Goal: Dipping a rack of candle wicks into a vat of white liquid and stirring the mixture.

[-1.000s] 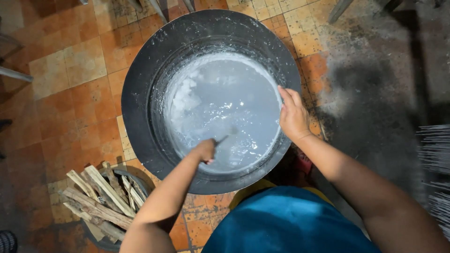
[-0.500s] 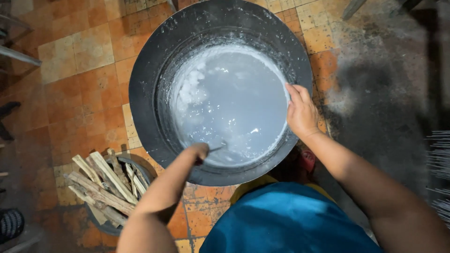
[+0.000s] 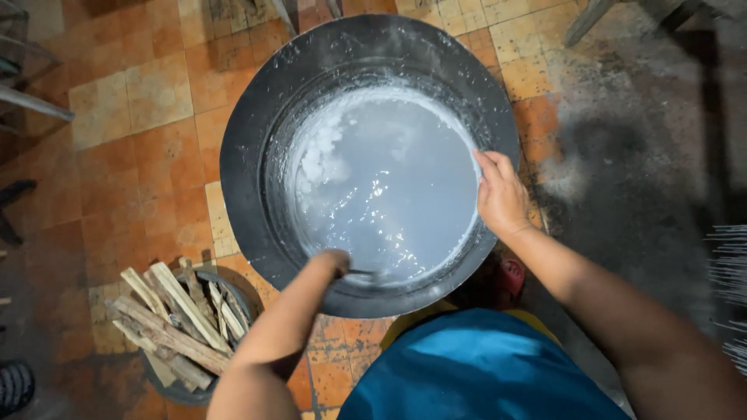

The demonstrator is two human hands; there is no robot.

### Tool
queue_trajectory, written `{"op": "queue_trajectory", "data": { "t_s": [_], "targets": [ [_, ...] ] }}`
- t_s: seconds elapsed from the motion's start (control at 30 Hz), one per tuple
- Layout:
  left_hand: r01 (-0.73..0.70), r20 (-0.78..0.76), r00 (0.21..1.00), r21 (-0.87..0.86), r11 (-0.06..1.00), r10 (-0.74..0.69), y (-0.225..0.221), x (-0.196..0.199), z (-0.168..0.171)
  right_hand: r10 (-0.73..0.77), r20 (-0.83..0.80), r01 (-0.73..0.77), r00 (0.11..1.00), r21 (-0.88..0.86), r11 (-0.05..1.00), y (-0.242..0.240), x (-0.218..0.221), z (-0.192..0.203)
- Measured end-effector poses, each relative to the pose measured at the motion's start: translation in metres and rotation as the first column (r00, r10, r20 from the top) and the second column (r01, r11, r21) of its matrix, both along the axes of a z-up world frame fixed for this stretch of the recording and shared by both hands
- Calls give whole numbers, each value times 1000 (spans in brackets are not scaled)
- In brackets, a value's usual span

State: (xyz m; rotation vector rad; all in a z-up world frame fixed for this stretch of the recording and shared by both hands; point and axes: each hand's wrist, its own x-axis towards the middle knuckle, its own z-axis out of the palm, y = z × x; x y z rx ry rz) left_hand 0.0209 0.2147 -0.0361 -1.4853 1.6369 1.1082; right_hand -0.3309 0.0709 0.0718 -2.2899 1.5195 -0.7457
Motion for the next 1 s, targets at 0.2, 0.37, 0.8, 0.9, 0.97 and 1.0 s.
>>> {"op": "queue_trajectory", "data": {
  "t_s": [0.2,0.37,0.8,0.9,0.97,1.0],
  "targets": [
    [112,190,977,-61,992,-98,-45,83,60,-51,21,51,998,-12,999,1,0,-12],
    [-149,-139,984,-322,935,109,-115,-35,52,-110,15,109,994,45,993,2,3,-12],
    [-307,-87,944,-580,755,317,-268,3,-90,-164,20,153,986,255,955,7,15,-16],
    [-372,-166,926,-537,757,338,-203,50,-22,-158,-34,162,987,214,963,7,14,-24],
    [-511,-239,851,-581,634,467,-183,82,7,-157,-4,155,988,198,968,4,21,-17],
    [-633,-324,749,-606,482,578,-175,95,21,-148,23,142,989,178,974,3,21,-13]
  ]
}}
